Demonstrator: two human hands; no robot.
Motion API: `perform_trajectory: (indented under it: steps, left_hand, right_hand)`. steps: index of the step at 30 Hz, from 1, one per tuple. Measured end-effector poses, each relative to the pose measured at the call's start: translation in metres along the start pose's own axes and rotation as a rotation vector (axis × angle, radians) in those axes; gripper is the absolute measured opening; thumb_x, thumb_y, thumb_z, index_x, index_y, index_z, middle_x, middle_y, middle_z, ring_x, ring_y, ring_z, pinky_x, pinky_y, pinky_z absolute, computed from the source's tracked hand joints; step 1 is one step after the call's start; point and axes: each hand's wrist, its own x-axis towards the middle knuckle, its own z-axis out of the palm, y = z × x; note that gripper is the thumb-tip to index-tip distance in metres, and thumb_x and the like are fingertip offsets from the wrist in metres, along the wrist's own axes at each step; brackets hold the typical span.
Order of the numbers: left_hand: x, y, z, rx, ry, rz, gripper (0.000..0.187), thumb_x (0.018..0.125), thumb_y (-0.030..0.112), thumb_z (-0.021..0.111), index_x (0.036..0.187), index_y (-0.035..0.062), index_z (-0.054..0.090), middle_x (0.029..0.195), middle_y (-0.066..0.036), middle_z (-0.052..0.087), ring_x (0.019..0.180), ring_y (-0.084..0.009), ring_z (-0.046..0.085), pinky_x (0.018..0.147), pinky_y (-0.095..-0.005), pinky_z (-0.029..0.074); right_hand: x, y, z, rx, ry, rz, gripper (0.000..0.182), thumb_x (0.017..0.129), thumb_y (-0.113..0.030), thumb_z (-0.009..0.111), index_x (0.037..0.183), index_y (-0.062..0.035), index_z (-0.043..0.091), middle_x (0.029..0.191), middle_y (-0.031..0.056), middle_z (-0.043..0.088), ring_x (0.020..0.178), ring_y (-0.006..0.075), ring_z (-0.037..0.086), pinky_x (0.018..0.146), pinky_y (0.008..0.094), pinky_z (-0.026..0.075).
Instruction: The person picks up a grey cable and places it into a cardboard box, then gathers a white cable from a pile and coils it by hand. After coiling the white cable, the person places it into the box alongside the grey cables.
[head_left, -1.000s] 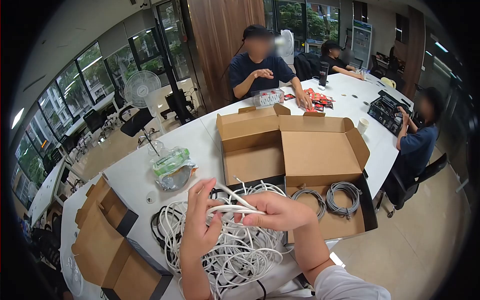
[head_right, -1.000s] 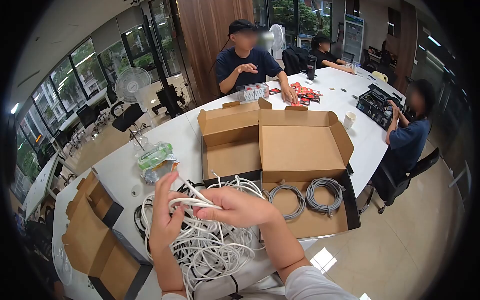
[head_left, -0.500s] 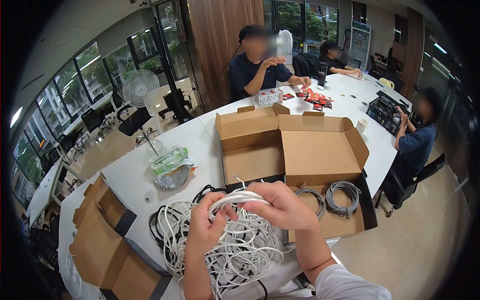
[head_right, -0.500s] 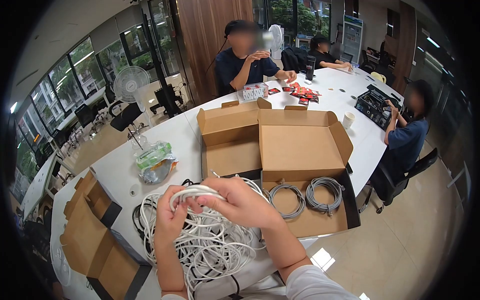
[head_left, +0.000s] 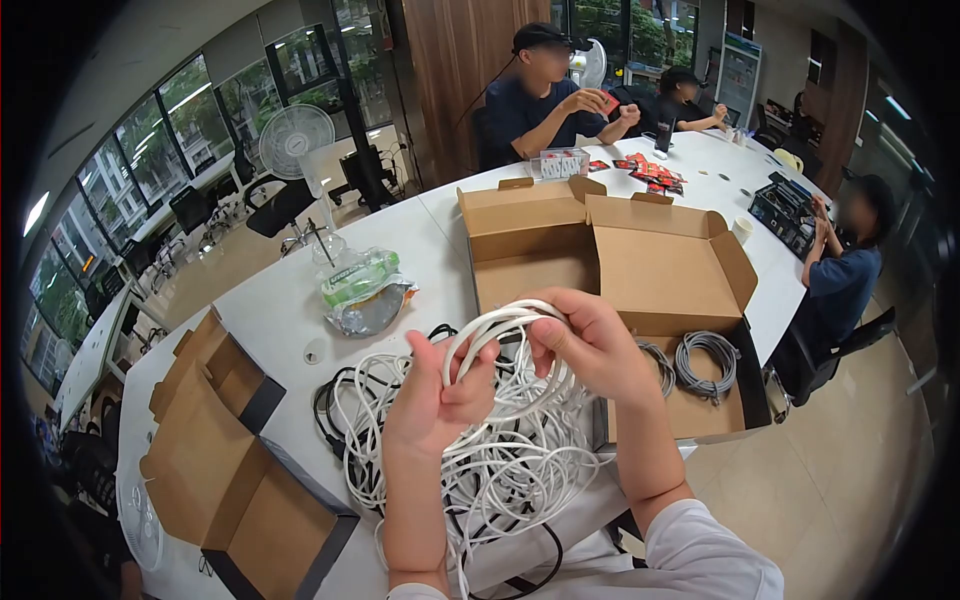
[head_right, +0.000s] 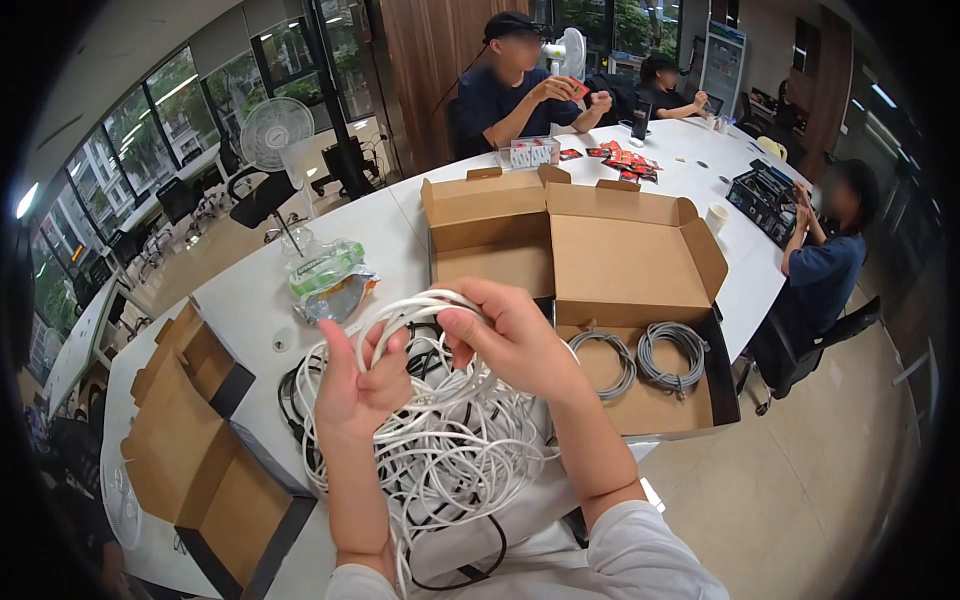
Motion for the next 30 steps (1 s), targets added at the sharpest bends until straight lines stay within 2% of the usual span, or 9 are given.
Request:
perform_trajectory:
  steps: [5,11,15,17,20,23,25,28,30]
  left_hand:
    - [-0.005,0.003,0.008,0.144,0.058,-0.021,0.039,0.099,0.045,0.043,0.096,0.0061,0.048,0.058,0.006,0.034,0.046,-0.0030,0.028,0.042,-0.0202,0.021]
    - [-0.009,0.010,0.005,0.231,0.062,0.007,0.031,0.101,0.038,0.043,0.095,0.0079,0.047,0.061,0.006,0.032,0.049,-0.0040,0.028,0.044,-0.0203,0.022]
    - [-0.007,0.009,0.007,0.107,0.118,0.154,0.030,0.102,0.038,0.041,0.091,0.0100,0.046,0.061,0.007,0.028,0.049,-0.0051,0.026,0.046,-0.0212,0.021]
    - [-0.003,0.006,0.007,-0.027,0.130,0.244,0.031,0.102,0.037,0.039,0.087,0.0110,0.045,0.060,0.006,0.028,0.049,-0.0055,0.025,0.047,-0.0215,0.021]
    - [0.001,0.007,0.004,-0.056,0.141,0.341,0.023,0.096,0.031,0.043,0.081,0.0133,0.042,0.058,0.005,0.030,0.047,-0.0075,0.025,0.049,-0.0242,0.025]
    - [0.009,0.001,0.007,-0.086,0.261,0.359,0.019,0.089,0.029,0.046,0.079,0.0138,0.040,0.061,0.003,0.034,0.051,-0.0107,0.031,0.053,-0.0262,0.029]
    - [0.017,-0.006,0.020,-0.123,0.397,0.370,0.021,0.090,0.030,0.046,0.079,0.0136,0.040,0.063,0.001,0.036,0.053,-0.0121,0.034,0.056,-0.0262,0.031]
    - [0.022,-0.015,0.025,-0.085,0.371,0.338,0.022,0.091,0.032,0.046,0.081,0.0131,0.042,0.066,-0.001,0.040,0.055,-0.0138,0.038,0.059,-0.0266,0.033]
    - [0.021,-0.021,0.018,-0.044,0.228,0.313,0.024,0.092,0.033,0.043,0.083,0.0117,0.043,0.069,-0.003,0.045,0.059,-0.0161,0.044,0.062,-0.0302,0.038]
  right_hand:
    - [-0.001,0.007,0.004,-0.038,0.056,-0.080,0.026,0.097,-0.015,0.054,0.114,0.0035,0.060,0.080,0.0044,0.063,0.064,0.0059,0.060,0.055,0.0204,0.047]
    - [-0.003,-0.011,0.010,0.075,0.063,0.080,0.031,0.095,-0.011,0.057,0.123,0.0016,0.054,0.090,0.0071,0.065,0.065,0.0077,0.062,0.055,0.0218,0.049]
    - [0.007,0.007,0.002,0.361,0.070,-0.077,0.026,0.095,-0.012,0.057,0.118,0.0001,0.055,0.088,0.0065,0.064,0.063,0.0086,0.061,0.055,0.0224,0.050]
    - [0.008,0.013,0.003,0.403,0.106,-0.032,0.028,0.097,-0.020,0.055,0.118,-0.0010,0.054,0.088,0.0048,0.063,0.066,0.0087,0.060,0.057,0.0233,0.050]
    - [0.010,0.011,0.010,0.403,0.110,0.011,0.031,0.100,-0.027,0.050,0.118,-0.0025,0.053,0.087,0.0021,0.061,0.069,0.0084,0.059,0.061,0.0247,0.051]
    - [0.013,0.020,0.010,0.541,0.104,0.003,0.031,0.101,-0.026,0.045,0.122,-0.0028,0.049,0.084,0.0042,0.058,0.069,0.0130,0.061,0.071,0.0351,0.058]
    - [0.011,0.015,0.009,0.606,0.141,0.029,0.034,0.102,-0.032,0.041,0.121,-0.0044,0.050,0.080,-0.0003,0.055,0.064,0.0080,0.052,0.057,0.0266,0.049]
    - [0.010,0.013,0.001,0.766,0.199,0.094,0.036,0.102,-0.034,0.041,0.121,-0.0052,0.051,0.073,-0.0041,0.048,0.058,0.0051,0.040,0.048,0.0215,0.036]
    - [0.010,0.018,-0.004,0.861,0.275,0.141,0.037,0.102,-0.036,0.041,0.121,-0.0055,0.052,0.068,-0.0062,0.040,0.055,0.0045,0.032,0.045,0.0206,0.026]
